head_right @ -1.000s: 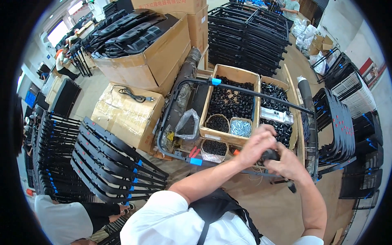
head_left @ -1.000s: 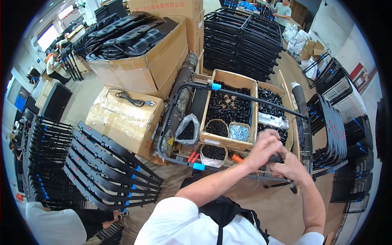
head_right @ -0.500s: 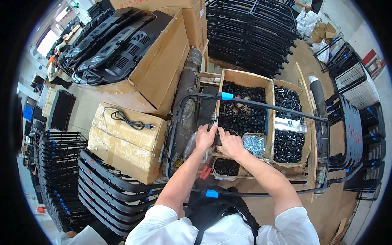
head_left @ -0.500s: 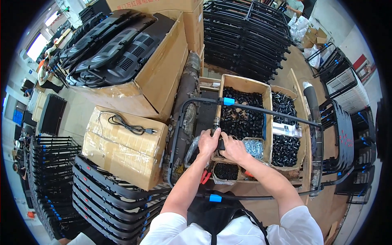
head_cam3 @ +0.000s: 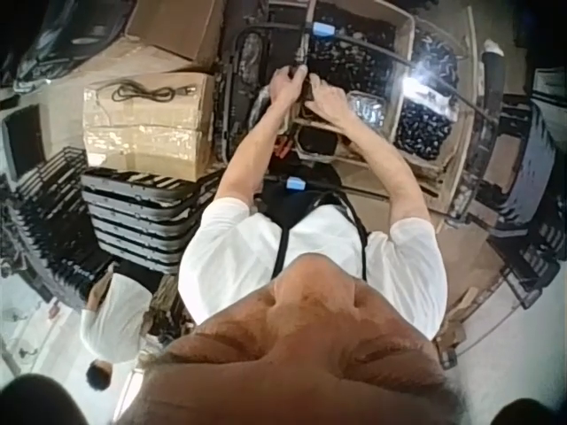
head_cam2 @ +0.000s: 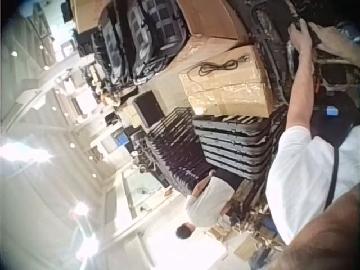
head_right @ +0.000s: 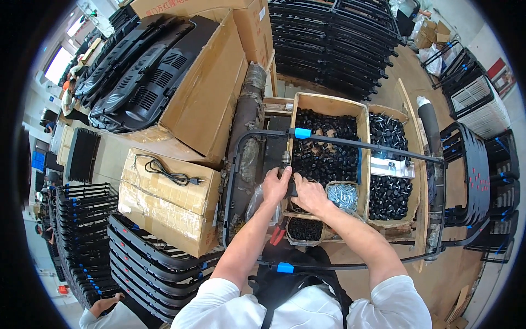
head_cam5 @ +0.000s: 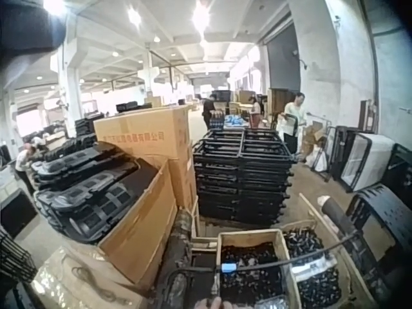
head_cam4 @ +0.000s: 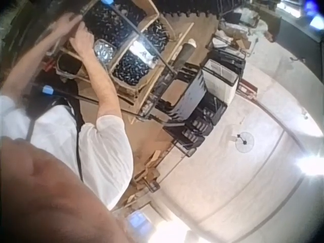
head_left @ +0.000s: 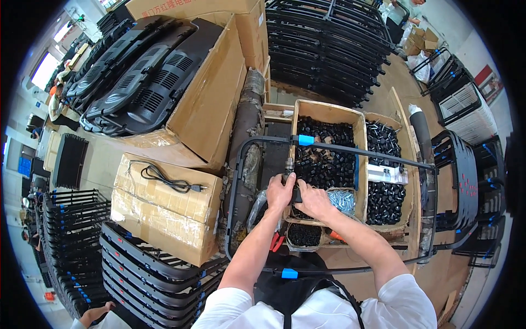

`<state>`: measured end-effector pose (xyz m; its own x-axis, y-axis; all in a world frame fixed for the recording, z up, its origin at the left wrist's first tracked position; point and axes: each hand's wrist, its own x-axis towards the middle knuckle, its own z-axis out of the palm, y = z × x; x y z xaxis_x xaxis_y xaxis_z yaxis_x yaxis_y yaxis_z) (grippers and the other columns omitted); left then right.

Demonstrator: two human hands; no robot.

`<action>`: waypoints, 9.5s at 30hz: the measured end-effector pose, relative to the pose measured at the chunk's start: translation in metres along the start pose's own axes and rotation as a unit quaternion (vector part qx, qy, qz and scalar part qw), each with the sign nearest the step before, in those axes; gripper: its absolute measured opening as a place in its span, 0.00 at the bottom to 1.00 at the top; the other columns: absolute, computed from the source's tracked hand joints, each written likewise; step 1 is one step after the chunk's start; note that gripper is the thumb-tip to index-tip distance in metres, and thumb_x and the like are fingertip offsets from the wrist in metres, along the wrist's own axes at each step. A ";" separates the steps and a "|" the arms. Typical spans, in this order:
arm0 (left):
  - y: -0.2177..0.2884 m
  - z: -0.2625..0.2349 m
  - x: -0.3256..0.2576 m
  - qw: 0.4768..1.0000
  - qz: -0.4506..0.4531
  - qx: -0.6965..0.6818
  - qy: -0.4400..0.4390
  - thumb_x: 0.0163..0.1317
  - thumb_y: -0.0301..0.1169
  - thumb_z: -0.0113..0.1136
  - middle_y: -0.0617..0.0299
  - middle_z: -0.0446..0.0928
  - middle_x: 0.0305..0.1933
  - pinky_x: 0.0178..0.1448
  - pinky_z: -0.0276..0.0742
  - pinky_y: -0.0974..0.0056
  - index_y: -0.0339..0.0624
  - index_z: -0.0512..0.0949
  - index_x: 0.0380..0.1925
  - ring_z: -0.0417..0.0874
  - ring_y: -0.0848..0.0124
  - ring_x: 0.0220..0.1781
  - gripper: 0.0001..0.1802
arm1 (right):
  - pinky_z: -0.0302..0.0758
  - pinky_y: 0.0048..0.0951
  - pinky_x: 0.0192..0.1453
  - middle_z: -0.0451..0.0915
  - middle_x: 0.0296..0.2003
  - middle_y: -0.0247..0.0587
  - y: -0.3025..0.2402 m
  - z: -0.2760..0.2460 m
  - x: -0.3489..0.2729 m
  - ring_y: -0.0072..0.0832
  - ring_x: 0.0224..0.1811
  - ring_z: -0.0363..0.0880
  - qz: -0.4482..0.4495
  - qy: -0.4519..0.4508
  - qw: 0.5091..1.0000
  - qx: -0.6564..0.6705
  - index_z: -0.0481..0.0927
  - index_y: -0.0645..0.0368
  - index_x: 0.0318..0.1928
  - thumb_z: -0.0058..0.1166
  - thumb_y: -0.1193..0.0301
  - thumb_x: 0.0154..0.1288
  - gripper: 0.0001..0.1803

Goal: Assembling plastic components of office chairs using an electric screwdriver and screws.

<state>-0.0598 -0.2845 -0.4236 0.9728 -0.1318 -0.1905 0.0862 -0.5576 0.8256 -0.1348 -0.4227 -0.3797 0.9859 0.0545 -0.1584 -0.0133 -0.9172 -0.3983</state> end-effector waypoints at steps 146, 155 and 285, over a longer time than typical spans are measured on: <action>-0.116 -0.085 -0.446 0.983 -0.077 -0.164 0.006 0.77 0.47 0.63 0.58 0.79 0.34 0.45 0.77 0.60 0.34 0.79 0.43 0.76 0.71 0.37 0.22 | 0.82 0.48 0.56 0.81 0.47 0.54 -0.153 0.089 -0.384 0.52 0.49 0.84 -0.131 -0.036 0.983 0.127 0.71 0.65 0.68 0.75 0.65 0.52 0.43; -0.166 -0.083 -0.432 0.987 -0.116 -0.094 -0.050 0.77 0.51 0.62 0.60 0.80 0.33 0.46 0.76 0.60 0.35 0.81 0.37 0.77 0.72 0.37 0.25 | 0.81 0.51 0.62 0.83 0.53 0.60 -0.169 0.161 -0.387 0.56 0.57 0.84 -0.021 -0.069 0.986 0.148 0.67 0.64 0.70 0.73 0.63 0.56 0.45; 0.088 0.083 -0.305 0.863 0.394 0.096 -0.301 0.72 0.36 0.62 0.47 0.87 0.46 0.58 0.80 0.47 0.42 0.87 0.45 0.85 0.45 0.51 0.11 | 0.77 0.52 0.67 0.76 0.58 0.60 0.069 0.087 -0.498 0.59 0.63 0.77 0.414 0.163 0.867 0.223 0.72 0.60 0.70 0.64 0.69 0.61 0.36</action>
<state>-0.3672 -0.3612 -0.3371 0.4203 -0.9017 0.1011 -0.6443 -0.2181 0.7330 -0.6414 -0.4788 -0.4072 0.6016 -0.7310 -0.3220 -0.7306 -0.3407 -0.5917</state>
